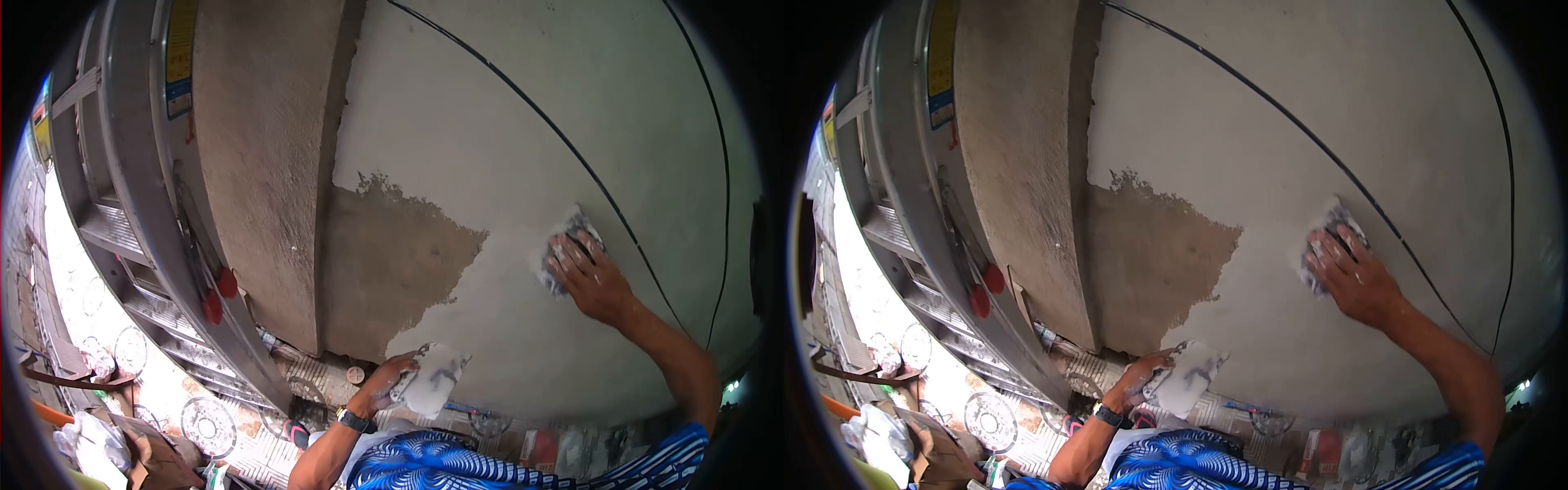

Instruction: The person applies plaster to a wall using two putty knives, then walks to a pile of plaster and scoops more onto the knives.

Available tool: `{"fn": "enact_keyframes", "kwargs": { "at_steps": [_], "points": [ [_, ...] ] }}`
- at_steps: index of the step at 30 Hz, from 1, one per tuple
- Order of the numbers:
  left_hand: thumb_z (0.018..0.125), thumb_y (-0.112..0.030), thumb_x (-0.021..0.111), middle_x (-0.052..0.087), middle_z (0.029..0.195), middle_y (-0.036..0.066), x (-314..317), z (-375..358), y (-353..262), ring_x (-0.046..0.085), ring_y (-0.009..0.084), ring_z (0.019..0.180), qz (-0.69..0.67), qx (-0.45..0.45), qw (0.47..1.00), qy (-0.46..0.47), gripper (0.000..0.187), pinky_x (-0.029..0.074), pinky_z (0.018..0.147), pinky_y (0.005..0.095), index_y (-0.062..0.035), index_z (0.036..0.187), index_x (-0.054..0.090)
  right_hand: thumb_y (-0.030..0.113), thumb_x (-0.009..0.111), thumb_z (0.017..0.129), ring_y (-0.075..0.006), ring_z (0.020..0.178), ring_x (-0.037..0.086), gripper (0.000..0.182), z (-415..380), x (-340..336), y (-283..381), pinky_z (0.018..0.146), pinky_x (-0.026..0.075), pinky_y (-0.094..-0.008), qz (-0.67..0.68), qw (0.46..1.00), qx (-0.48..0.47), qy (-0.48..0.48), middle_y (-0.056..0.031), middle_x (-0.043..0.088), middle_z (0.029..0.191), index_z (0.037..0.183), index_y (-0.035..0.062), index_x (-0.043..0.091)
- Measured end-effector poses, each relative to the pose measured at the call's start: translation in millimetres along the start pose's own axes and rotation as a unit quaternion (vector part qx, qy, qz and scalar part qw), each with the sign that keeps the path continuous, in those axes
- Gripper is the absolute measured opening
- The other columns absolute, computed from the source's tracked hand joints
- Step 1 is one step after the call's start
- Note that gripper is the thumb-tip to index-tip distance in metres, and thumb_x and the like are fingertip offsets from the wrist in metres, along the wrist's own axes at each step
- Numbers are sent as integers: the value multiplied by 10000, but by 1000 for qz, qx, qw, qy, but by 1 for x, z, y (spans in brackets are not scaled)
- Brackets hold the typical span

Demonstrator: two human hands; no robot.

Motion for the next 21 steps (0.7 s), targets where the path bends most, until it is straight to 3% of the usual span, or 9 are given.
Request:
{"fn": "enact_keyframes", "kwargs": {
  "at_steps": [2, 5, 11, 12, 15, 16, 18, 21],
  "points": [
    [869, -107, 606, 571, 1212, 119, -12, 6, 8, 618, 185, 1012, 10, 6, 1000, -24, 587, 533, 868, 296, 54, 1403, 422, 138, 553, 872, -341, 1271, 497, 364, 2, -8, 9, 1113, 374, -501, 38, 999, -5, -25, -203, 600, 1238, 1216, 37, 614],
    [871, -113, 612, 590, 1145, 94, -10, 1, 7, 618, 176, 987, -8, 6, 1000, -24, 581, 530, 864, 290, 52, 1397, 428, 148, 554, 871, -339, 1259, 513, 353, 39, -32, 14, 1111, 377, -500, 52, 996, -22, -70, -189, 600, 1249, 1205, 54, 622],
    [866, -97, 606, 630, 1068, 92, -19, -8, 7, 640, 174, 937, -16, 31, 999, -41, 534, 545, 829, 298, 57, 1359, 473, 155, 532, 917, -322, 1343, 446, 353, 158, -43, -55, 1161, 311, -499, -61, 974, -26, -216, -162, 558, 1352, 1254, 65, 589],
    [862, -93, 603, 635, 1059, 97, -22, -10, 7, 645, 176, 921, -29, 37, 998, -41, 509, 548, 818, 298, 64, 1333, 488, 163, 549, 903, -305, 1276, 510, 368, 175, -47, -73, 1141, 346, -460, -117, 963, -33, -241, -141, 575, 1317, 1263, 94, 584],
    [851, -81, 593, 648, 1032, 113, -35, -17, 12, 659, 181, 873, -68, 55, 995, -42, 439, 558, 788, 298, 83, 1254, 532, 170, 557, 904, -266, 1269, 514, 348, 216, -56, -116, 1144, 349, -423, -172, 944, -38, -278, -109, 579, 1305, 1247, 121, 592],
    [859, -54, 541, 631, 1061, 121, -41, -17, 11, 659, 189, 878, -74, 48, 996, -20, 524, 560, 794, 309, 73, 1359, 448, 165, 565, 903, -250, 1271, 511, 342, 225, -61, -127, 1141, 354, -413, -187, 941, -47, -279, -100, 579, 1301, 1241, 124, 593],
    [859, -58, 541, 633, 1069, 126, -40, -24, 10, 660, 190, 879, -75, 54, 994, -49, 526, 561, 794, 314, 73, 1360, 448, 155, 580, 899, -220, 1273, 505, 330, 238, -70, -144, 1137, 364, -392, -216, 933, -66, -280, -83, 578, 1294, 1228, 131, 595],
    [861, -63, 544, 632, 1084, 134, -47, -20, 11, 661, 194, 881, -77, 59, 994, -45, 533, 560, 792, 319, 74, 1365, 443, 146, 616, 861, -241, 1314, 458, 435, 250, -72, -161, 1149, 353, -397, -212, 937, -80, -266, -80, 524, 1373, 1293, 149, 563]
  ]
}}
Point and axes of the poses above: each hand's wrist, its own z-axis towards the middle knuckle, its own x-axis out of the palm, y = z × x, the point moved 1 cm from there along z, towards the middle knuckle
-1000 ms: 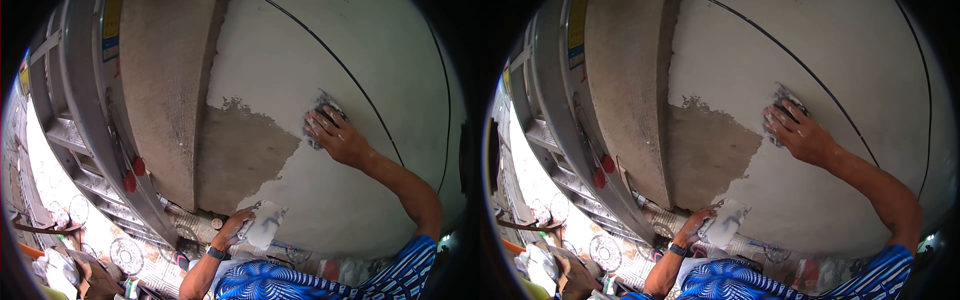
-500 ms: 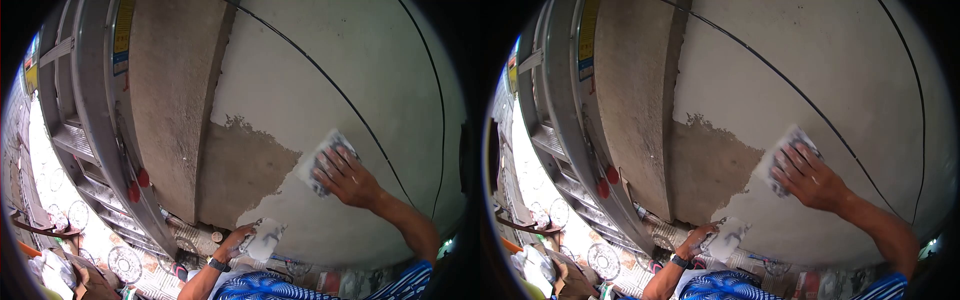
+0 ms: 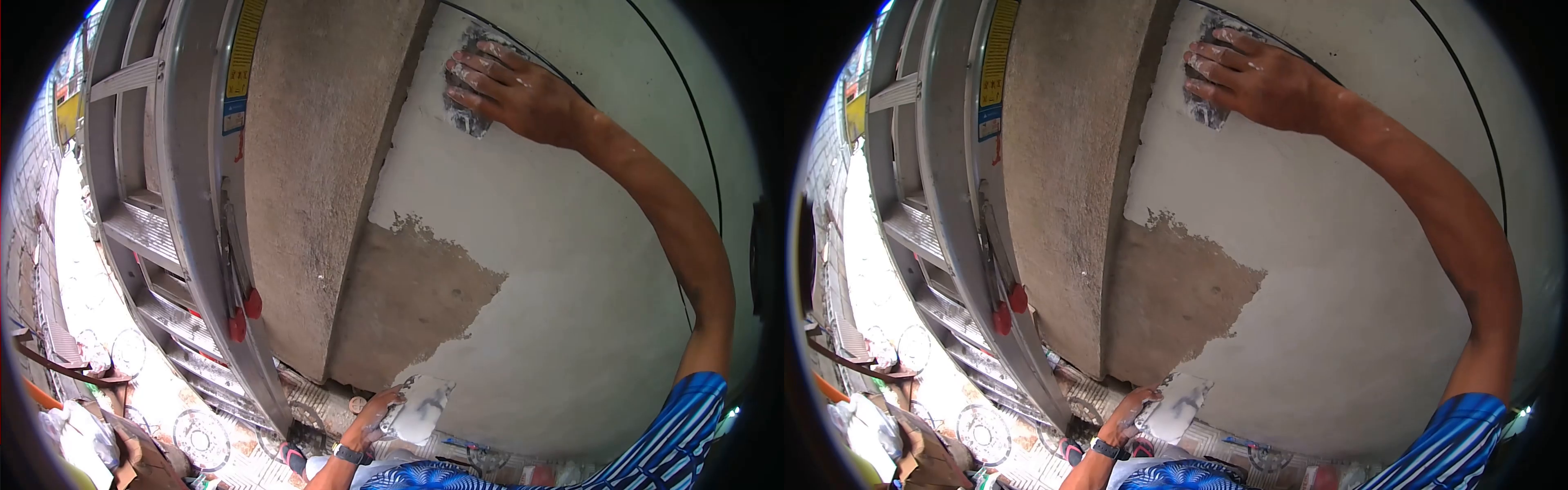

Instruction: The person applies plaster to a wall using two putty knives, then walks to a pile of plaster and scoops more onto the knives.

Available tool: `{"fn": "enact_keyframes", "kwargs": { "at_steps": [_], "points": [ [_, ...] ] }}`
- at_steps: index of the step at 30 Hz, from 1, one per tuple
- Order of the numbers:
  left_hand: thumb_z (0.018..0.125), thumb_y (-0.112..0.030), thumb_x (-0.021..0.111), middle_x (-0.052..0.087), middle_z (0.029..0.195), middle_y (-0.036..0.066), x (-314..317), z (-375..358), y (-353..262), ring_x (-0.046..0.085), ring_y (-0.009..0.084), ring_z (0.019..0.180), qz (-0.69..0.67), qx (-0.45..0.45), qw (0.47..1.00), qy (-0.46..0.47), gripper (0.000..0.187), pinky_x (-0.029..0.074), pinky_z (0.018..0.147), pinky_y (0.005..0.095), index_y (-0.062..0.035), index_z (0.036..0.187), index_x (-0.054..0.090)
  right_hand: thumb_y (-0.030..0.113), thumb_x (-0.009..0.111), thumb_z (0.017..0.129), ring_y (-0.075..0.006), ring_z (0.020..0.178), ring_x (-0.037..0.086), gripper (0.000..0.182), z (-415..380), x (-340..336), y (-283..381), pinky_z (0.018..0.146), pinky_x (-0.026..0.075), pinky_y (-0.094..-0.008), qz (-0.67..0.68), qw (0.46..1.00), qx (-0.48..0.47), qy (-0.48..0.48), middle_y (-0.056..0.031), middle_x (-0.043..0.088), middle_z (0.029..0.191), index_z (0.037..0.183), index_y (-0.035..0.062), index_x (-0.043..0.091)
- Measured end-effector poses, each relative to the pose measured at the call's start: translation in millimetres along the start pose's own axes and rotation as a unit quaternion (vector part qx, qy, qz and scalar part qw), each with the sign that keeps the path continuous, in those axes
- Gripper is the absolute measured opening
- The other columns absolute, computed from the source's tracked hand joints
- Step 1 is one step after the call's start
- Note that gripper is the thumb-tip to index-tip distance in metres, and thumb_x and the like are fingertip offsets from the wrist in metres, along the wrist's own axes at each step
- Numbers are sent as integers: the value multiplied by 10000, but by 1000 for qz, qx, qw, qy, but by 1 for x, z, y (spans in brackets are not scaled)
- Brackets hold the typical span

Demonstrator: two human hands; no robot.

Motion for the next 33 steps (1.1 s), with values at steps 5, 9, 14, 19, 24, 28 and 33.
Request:
{"fn": "enact_keyframes", "kwargs": {
  "at_steps": [5, 9, 14, 19, 24, 28, 33],
  "points": [
    [862, -83, 563, 629, 1092, 140, -10, 8, -1, 661, 200, 887, 3, 12, 999, 39, 557, 553, 794, 313, 77, 1379, 430, 159, 621, 867, -215, 1335, 435, 461, 9, 12, -15, 1164, 350, -385, -27, 999, -27, 5, -54, 517, 1370, 1321, 160, 540],
    [858, -94, 571, 627, 1092, 139, -16, 17, 6, 659, 197, 891, -5, 7, 1000, 5, 578, 546, 799, 302, 83, 1387, 419, 164, 612, 884, -199, 1353, 417, 457, 17, 15, -23, 1182, 332, -382, -32, 999, -30, 15, -45, 511, 1378, 1334, 164, 529],
    [853, -81, 569, 637, 1082, 131, -5, 12, -1, 664, 193, 892, -17, 5, 1000, 2, 512, 548, 804, 300, 79, 1329, 467, 152, 605, 900, -181, 1376, 392, 461, 28, 6, -22, 1207, 286, -382, -68, 995, -26, 63, -33, 489, 1411, 1351, 175, 512],
    [854, -73, 567, 661, 1029, 119, 10, 8, -10, 674, 187, 864, -33, 1, 999, 5, 345, 556, 794, 290, 62, 1171, 584, 128, 601, 905, -170, 1385, 379, 484, 26, 9, -19, 1223, 241, -380, -78, 990, -8, 116, -19, 471, 1438, 1373, 196, 493],
    [862, -62, 547, 643, 1085, 125, 3, 26, -8, 668, 195, 904, -14, 4, 999, 35, 466, 552, 815, 305, 79, 1303, 502, 96, 602, 896, -196, 1379, 387, 485, 16, 1, -15, 1208, 275, -383, -44, 991, 13, 126, -27, 474, 1437, 1363, 191, 510],
    [870, -52, 545, 655, 1071, 116, 19, 27, -17, 668, 185, 903, -18, -20, 999, 42, 435, 552, 806, 297, 69, 1287, 519, 69, 602, 875, -236, 1372, 397, 476, -13, -2, -9, 1191, 305, -400, -9, 993, 31, 117, -61, 487, 1427, 1339, 156, 538],
    [884, -58, 548, 652, 1084, 110, 20, 49, -10, 666, 176, 904, 20, -24, 998, 54, 443, 550, 811, 289, 67, 1306, 501, 115, 579, 905, -217, 1310, 480, 394, -54, -23, 6, 1158, 351, -396, -10, 991, 29, 128, -65, 529, 1388, 1297, 150, 583]
  ]
}}
Point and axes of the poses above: each hand's wrist, its own z-axis towards the middle knuckle, its own x-axis out of the palm, y = z × x, the point moved 1 cm from there along z, towards the middle knuckle
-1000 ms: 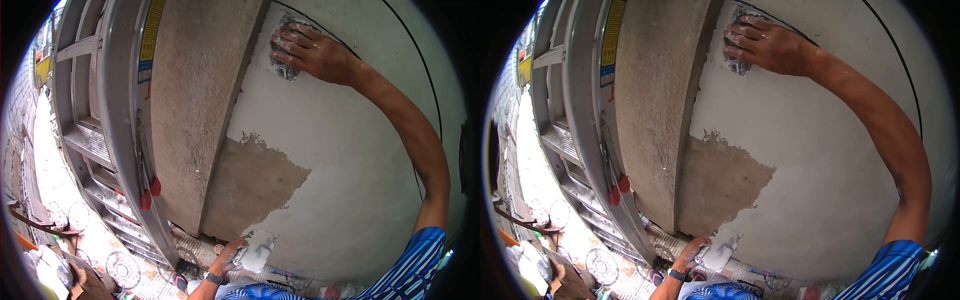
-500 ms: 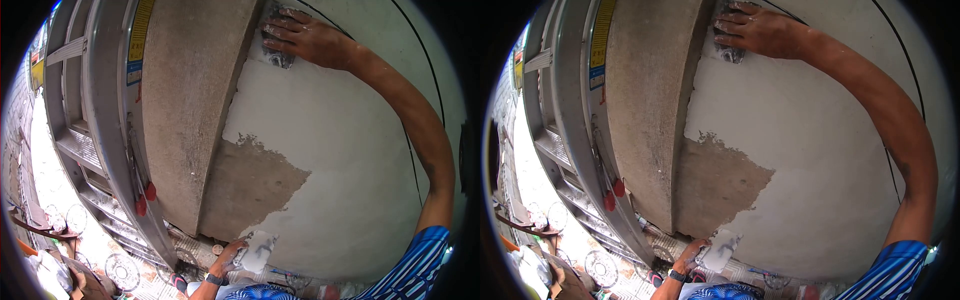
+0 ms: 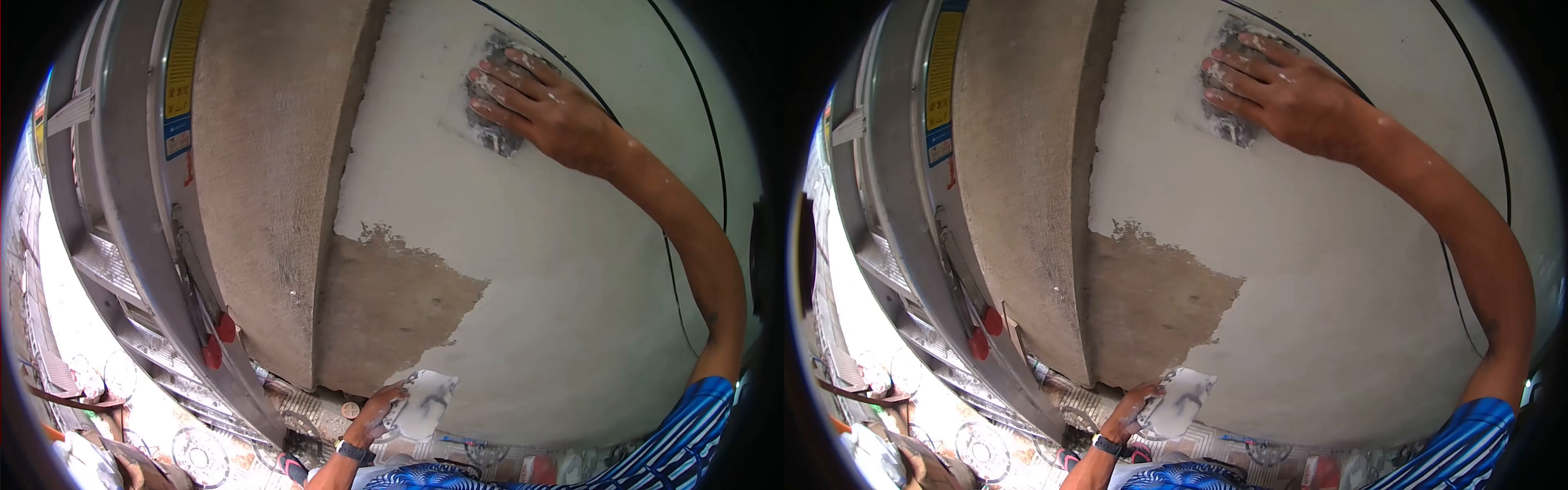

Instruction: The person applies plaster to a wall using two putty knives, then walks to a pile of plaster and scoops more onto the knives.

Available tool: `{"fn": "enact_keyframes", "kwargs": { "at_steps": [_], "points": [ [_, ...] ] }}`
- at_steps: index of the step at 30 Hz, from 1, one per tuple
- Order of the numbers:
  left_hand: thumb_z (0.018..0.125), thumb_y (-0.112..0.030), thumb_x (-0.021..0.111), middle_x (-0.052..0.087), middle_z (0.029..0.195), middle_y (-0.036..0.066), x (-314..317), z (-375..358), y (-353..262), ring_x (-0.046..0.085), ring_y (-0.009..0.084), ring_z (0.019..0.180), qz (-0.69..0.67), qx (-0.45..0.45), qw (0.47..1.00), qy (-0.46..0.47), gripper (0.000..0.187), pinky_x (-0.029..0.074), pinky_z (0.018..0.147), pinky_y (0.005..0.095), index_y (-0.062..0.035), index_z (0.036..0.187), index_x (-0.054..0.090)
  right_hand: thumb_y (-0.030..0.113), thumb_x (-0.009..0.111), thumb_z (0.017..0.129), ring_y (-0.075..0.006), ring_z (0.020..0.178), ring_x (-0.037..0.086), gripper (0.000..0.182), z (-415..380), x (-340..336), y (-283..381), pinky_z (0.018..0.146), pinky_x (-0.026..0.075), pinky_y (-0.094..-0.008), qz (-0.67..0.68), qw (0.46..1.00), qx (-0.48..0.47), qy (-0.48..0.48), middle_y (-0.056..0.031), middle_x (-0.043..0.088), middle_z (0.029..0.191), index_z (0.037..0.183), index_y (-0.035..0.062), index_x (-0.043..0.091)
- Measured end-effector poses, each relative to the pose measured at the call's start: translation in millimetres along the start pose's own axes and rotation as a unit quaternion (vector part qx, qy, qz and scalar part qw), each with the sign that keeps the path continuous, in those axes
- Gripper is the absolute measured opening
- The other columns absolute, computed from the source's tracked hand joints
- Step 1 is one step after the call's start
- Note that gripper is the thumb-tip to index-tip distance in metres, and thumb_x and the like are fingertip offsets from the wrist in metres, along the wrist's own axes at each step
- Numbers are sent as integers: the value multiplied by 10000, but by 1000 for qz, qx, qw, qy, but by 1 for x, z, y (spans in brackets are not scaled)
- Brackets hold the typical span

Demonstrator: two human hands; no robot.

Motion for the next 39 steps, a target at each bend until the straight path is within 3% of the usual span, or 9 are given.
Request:
{"fn": "enact_keyframes", "kwargs": {
  "at_steps": [9, 17, 20, 23, 29, 35, 39],
  "points": [
    [904, -64, 533, 652, 1079, 112, 26, 13, 7, 672, 175, 896, 33, -30, 999, 25, 420, 555, 811, 296, 61, 1303, 491, 74, 552, 880, -252, 1301, 490, 347, -93, -21, 25, 1150, 365, -465, 98, 993, 55, 25, -85, 554, 1361, 1220, 95, 617],
    [905, -73, 535, 649, 1057, 103, 30, 10, 12, 675, 170, 885, 35, -44, 997, 57, 375, 565, 780, 286, 54, 1257, 513, 80, 562, 874, -286, 1323, 470, 382, -171, -62, 41, 1142, 362, -497, 105, 983, 83, 128, -128, 538, 1373, 1253, 96, 603],
    [900, -76, 535, 647, 1052, 103, 17, 9, 15, 678, 170, 879, 52, -34, 998, 33, 392, 573, 777, 289, 61, 1266, 504, 83, 577, 882, -297, 1305, 487, 383, -182, -79, 46, 1117, 382, -541, 112, 984, 96, 103, -142, 550, 1347, 1264, 111, 597],
    [894, -78, 528, 652, 1054, 121, 17, 4, 10, 686, 180, 874, 64, -24, 998, 12, 405, 585, 784, 304, 77, 1267, 494, 87, 589, 884, -301, 1286, 505, 381, -158, -85, 39, 1090, 403, -571, 85, 989, 97, 68, -148, 574, 1309, 1263, 122, 600],
    [884, -77, 531, 661, 1027, 123, 13, -22, -5, 684, 184, 829, 57, -17, 998, 17, 366, 580, 770, 302, 72, 1218, 526, 59, 594, 879, -235, 1306, 486, 426, -59, -47, -25, 1176, 314, -459, 25, 994, 93, -60, -66, 592, 1301, 1298, 128, 568],
    [874, -72, 519, 666, 1021, 145, -22, -49, -5, 690, 207, 835, 10, 13, 1000, -13, 371, 584, 774, 310, 107, 1199, 532, 53, 610, 855, -197, 1342, 444, 539, 35, -12, -79, 1191, 312, -412, -46, 994, 38, -94, -43, 519, 1394, 1370, 160, 495],
    [883, -59, 488, 652, 1090, 175, -17, -71, -22, 695, 227, 841, -18, 2, 1000, -6, 443, 594, 771, 325, 101, 1297, 479, 114, 614, 899, -123, 1354, 420, 484, 65, -1, -97, 1220, 266, -370, -101, 992, 34, -62, 25, 496, 1419, 1361, 192, 496]
  ]
}}
Point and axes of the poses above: each hand's wrist, its own z-axis towards the middle knuckle, its own x-axis out of the palm, y = z × x, the point moved 1 cm from there along z, towards the middle knuckle
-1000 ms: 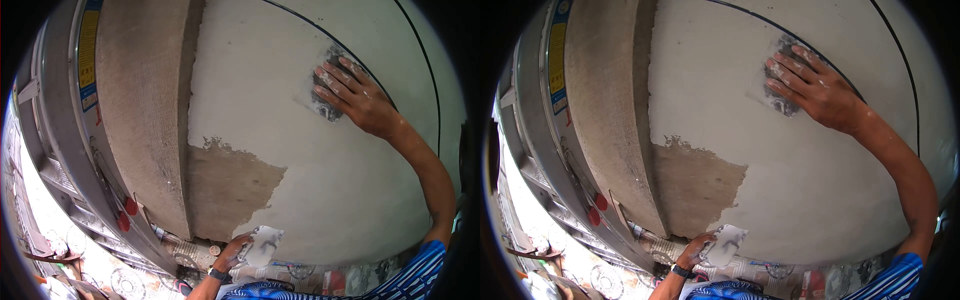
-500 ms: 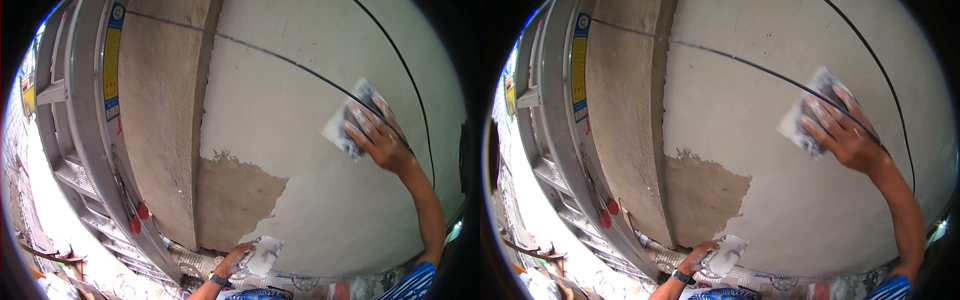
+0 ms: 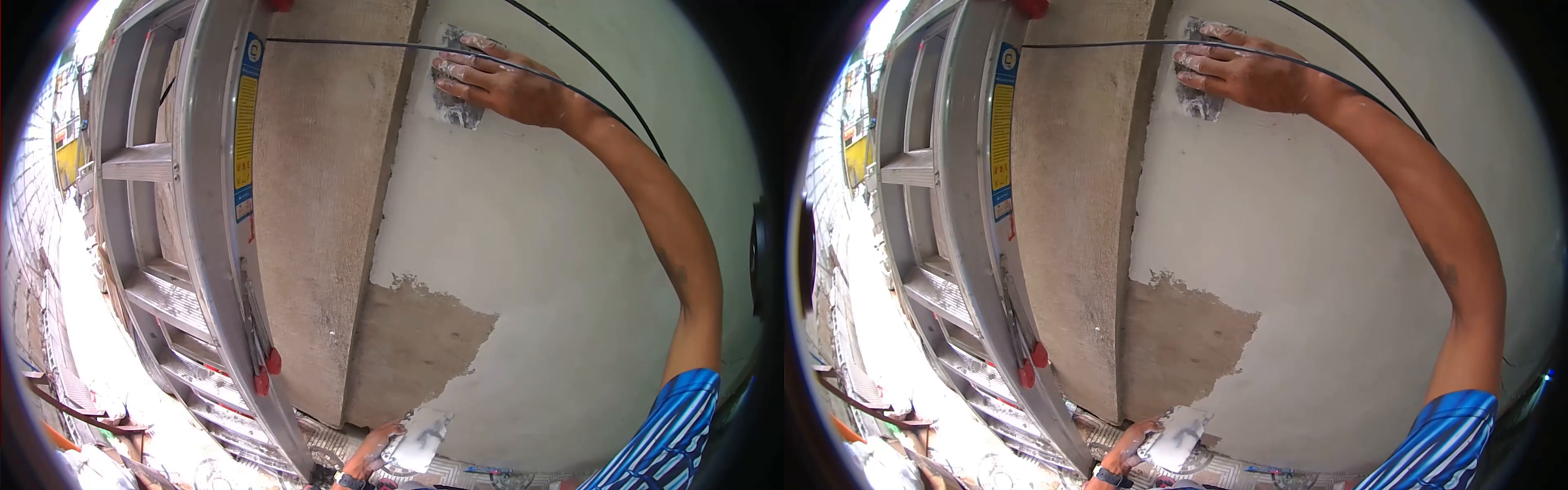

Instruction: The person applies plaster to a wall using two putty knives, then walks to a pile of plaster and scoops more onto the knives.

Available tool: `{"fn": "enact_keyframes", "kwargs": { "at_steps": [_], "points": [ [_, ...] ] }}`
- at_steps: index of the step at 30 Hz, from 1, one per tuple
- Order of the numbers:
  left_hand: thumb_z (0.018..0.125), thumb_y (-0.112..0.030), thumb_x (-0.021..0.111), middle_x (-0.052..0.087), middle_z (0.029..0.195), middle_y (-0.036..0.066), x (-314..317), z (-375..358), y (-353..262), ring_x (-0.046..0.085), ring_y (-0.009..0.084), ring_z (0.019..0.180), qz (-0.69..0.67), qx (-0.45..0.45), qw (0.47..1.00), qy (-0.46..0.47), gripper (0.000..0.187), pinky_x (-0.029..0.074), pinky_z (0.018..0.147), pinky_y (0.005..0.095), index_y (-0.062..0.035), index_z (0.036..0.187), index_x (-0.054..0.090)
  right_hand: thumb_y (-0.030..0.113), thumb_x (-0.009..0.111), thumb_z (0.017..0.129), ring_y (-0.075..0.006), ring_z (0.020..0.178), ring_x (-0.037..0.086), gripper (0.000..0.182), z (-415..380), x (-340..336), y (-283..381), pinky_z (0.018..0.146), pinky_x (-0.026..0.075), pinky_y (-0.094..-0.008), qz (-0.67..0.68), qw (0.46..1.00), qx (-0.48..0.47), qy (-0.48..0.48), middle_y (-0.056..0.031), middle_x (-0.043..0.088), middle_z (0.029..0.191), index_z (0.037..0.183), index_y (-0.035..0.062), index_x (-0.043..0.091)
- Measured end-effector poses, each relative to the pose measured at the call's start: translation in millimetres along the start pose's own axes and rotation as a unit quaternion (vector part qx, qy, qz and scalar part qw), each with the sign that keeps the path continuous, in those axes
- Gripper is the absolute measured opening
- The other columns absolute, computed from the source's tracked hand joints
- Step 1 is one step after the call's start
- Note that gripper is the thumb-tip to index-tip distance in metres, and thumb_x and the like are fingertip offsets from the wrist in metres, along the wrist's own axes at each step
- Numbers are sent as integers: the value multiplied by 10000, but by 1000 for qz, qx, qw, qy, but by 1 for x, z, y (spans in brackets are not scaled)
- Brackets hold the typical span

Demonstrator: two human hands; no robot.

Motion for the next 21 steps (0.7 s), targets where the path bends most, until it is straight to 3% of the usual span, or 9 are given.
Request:
{"fn": "enact_keyframes", "kwargs": {
  "at_steps": [3, 6, 9, 21],
  "points": [
    [883, -50, 485, 650, 1108, 185, -14, 2, -3, 696, 232, 849, 14, -3, 999, -30, 444, 593, 781, 327, 98, 1302, 476, 143, 574, 930, -113, 1359, 409, 444, 8, 7, -5, 1233, 242, -359, 14, 1000, -8, 22, 39, 479, 1432, 1362, 201, 492],
    [887, -63, 520, 658, 967, 128, -16, 8, -4, 692, 208, 814, 2, 7, 1000, -22, 265, 596, 721, 321, 53, 1120, 565, 144, 563, 936, -125, 1367, 399, 438, 13, 14, -7, 1233, 243, -368, 40, 999, -18, 19, 27, 476, 1435, 1365, 201, 490],
    [886, -46, 487, 655, 1095, 185, -13, 11, -7, 695, 228, 839, 1, 13, 1000, -1, 434, 589, 779, 323, 105, 1292, 476, 143, 561, 938, -134, 1380, 383, 442, 17, 20, -8, 1232, 245, -376, 31, 999, -20, 12, 21, 474, 1437, 1370, 202, 485],
    [874, -58, 496, 660, 1080, 179, 13, 17, -26, 694, 218, 860, 19, 6, 999, 26, 437, 577, 805, 320, 98, 1282, 494, 75, 533, 937, -146, 1417, 326, 533, 11, 20, -1, 1218, 270, -328, -27, 997, 2, 71, -9, 372, 1520, 1440, 203, 410]
  ]
}}
Point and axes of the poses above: each hand's wrist, its own z-axis towards the middle knuckle, its own x-axis out of the palm, y = z × x, the point moved 1 cm from there along z, towards the middle knuckle
